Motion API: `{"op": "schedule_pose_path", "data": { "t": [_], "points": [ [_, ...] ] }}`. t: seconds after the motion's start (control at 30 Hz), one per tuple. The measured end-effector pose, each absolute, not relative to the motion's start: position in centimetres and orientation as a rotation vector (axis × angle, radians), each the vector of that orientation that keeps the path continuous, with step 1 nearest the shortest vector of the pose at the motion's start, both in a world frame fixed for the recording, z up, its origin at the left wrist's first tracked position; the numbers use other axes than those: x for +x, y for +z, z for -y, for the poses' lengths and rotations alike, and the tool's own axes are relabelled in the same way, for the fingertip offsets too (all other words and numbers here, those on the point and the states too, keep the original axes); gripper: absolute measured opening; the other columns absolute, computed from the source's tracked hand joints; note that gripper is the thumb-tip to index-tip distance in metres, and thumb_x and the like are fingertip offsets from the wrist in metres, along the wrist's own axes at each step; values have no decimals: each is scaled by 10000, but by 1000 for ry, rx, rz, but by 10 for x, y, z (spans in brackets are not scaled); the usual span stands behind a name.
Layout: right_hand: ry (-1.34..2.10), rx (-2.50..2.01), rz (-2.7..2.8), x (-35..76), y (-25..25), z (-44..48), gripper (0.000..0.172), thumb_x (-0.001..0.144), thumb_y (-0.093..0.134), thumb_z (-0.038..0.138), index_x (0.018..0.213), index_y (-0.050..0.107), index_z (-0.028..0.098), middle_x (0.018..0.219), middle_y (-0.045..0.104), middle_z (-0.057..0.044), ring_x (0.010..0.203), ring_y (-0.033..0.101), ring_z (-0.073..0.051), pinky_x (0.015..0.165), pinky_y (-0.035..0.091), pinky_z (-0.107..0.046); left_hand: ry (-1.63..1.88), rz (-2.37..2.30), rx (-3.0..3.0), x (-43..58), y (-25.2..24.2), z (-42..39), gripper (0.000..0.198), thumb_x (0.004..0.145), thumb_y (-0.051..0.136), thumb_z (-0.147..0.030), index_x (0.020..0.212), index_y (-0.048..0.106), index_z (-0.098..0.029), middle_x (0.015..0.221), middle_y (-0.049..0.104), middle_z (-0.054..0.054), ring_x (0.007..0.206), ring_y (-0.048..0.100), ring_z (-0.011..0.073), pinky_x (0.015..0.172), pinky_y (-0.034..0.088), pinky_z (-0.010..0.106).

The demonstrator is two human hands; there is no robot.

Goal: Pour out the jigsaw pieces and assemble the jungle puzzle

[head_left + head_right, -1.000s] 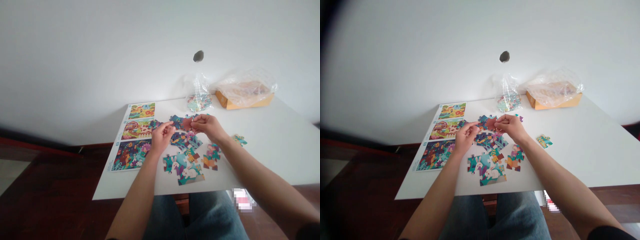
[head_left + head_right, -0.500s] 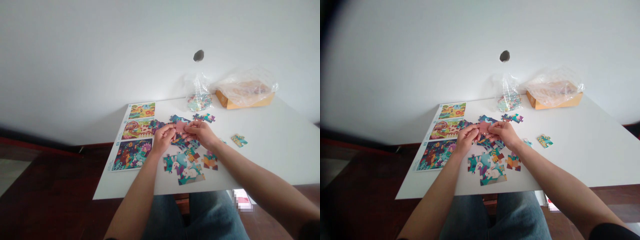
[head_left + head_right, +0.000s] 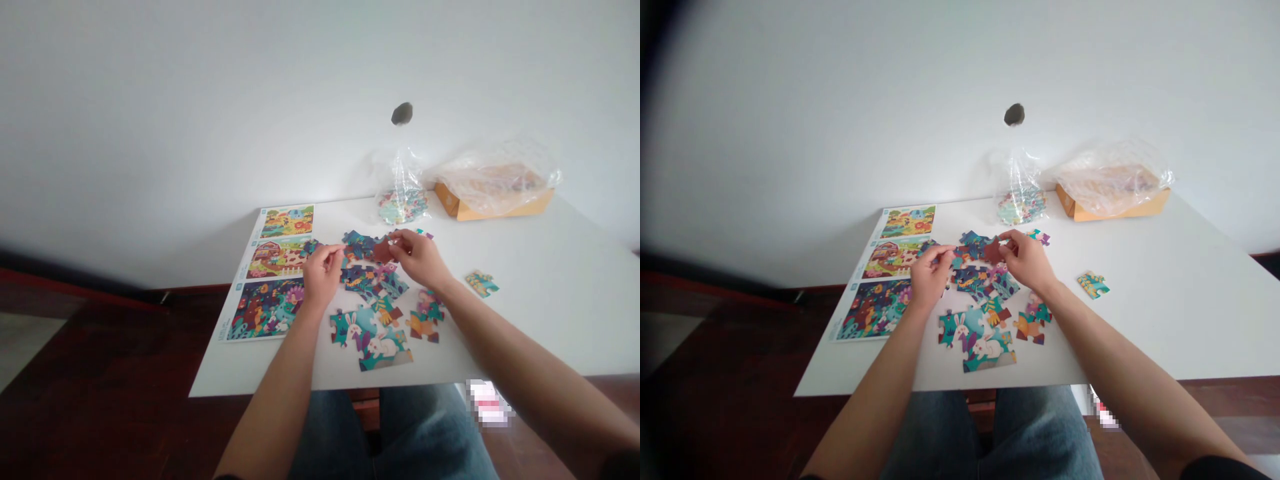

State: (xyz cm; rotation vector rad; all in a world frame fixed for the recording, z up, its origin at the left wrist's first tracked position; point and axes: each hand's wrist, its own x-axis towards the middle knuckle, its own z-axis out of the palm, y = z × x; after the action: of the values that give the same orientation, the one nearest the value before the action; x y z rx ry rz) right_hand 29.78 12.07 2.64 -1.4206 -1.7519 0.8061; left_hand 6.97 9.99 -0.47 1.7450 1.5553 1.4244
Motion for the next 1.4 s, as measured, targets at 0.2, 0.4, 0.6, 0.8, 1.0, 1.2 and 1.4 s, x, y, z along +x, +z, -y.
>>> {"op": "schedule_pose_path", "data": {
  "t": [0.2,0.4,0.6,0.8,1.0,1.2,1.4],
  "points": [
    [453,-1968,2088,347,33,-141,283,763,554,176,970,743,215,812,727,-68,772,654,-216,664,424,-289,1303,-2250,1784,49,-14,-109,423,748,503,-14,1075,703,-191,1028,703,92,1055,626,275,1021,451,450],
    [206,-1993,2232,351,22,-141,346,770,634,262,1087,735,169,981,701,-147,902,655,-294,822,487,-388,1095,-2241,1801,50,-17,-109,357,766,543,-44,1040,737,-165,1058,690,122,1052,625,295,997,478,447],
    [201,-1080,2512,287,10,-115,511,935,569,409,1414,554,232,1493,484,-136,1344,446,-336,1084,388,-498,1083,-2013,1904,55,-20,-111,269,794,634,-112,1019,754,-194,1038,679,84,1002,641,240,952,514,370],
    [256,-997,2658,262,1,-106,500,937,566,505,1368,595,253,1567,407,-131,1431,338,-381,1124,260,-610,1060,-1985,1987,57,-21,-110,374,746,748,-192,1120,732,-196,1067,663,98,1053,621,274,995,494,414],
    [229,-1109,2576,276,5,-111,387,896,624,474,1184,689,224,1396,552,-137,1258,484,-355,1088,280,-579,1026,-2015,1980,58,-21,-108,458,726,798,-255,1174,708,-227,1117,635,97,1088,606,288,1009,481,437],
    [202,-1160,2534,277,7,-110,351,888,627,492,1112,699,232,1276,601,-106,1155,508,-324,1075,269,-562,988,-2018,1996,59,-20,-107,489,708,821,-271,1181,709,-215,1137,622,102,1101,599,299,1014,485,441],
    [200,-1248,2469,274,6,-111,294,909,604,472,1045,704,231,1155,643,-100,1085,545,-299,1063,303,-538,974,-2016,2010,59,-21,-108,505,694,830,-285,1181,707,-236,1138,617,94,1104,602,298,1018,487,444]
  ]
}}
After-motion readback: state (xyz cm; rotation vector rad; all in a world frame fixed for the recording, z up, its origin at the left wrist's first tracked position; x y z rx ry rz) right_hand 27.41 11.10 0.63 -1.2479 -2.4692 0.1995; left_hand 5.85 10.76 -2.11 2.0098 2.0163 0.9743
